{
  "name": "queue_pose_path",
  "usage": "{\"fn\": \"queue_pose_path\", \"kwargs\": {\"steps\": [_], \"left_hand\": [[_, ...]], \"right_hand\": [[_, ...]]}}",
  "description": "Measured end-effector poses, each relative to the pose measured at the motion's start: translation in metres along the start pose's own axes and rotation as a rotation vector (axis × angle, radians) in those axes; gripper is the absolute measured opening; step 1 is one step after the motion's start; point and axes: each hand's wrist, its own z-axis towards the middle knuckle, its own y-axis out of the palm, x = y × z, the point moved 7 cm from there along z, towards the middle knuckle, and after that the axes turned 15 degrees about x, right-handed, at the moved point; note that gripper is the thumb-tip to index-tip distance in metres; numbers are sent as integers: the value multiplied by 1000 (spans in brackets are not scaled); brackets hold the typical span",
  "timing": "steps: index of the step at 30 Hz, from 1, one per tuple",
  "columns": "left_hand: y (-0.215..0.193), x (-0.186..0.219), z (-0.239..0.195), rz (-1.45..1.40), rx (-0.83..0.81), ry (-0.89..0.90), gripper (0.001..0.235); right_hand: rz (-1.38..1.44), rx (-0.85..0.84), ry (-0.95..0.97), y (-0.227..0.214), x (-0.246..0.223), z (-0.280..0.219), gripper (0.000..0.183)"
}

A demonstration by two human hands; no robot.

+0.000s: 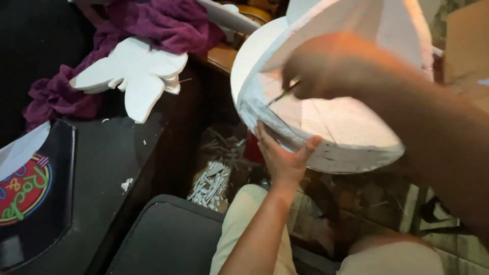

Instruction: The person uses a yellow utility knife to carve and trim the rim of a large white styrofoam bowl. They hold the bowl with one hand and carefully shave off small pieces along the edge, rotating the bowl to work around its circumference.

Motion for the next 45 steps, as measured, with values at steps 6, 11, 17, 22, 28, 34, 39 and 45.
{"fn": "queue_pose_path", "kwargs": {"steps": [6, 11, 17, 22, 28, 34, 39, 45], "left_hand": [[-3, 2, 8, 100, -30, 93, 138], [-2, 28, 42, 356, -105, 537, 124], [-11, 60, 54, 449, -220, 1000, 79], [-5, 69, 53, 369, -466, 1112, 41], [15, 140, 110, 389, -610, 829, 26], [61, 160, 92, 915, -1065, 539, 65], [71, 157, 73, 1222, -1063, 620, 51], [13, 74, 140, 588, -432, 302, 77]], "right_hand": [[687, 669, 539, 87, 65, -189, 41], [1629, 397, 1198, 305, -26, -283, 38], [2104, 89, 1365, 480, -146, -294, 29], [1893, 335, 1181, 427, -122, -278, 23], [2078, 396, 1224, 410, -122, -259, 22], [2111, 448, 1055, 335, -123, -201, 32], [2277, 771, 810, 257, -119, -148, 27], [1939, 1116, 807, 208, -108, -124, 41]]}}
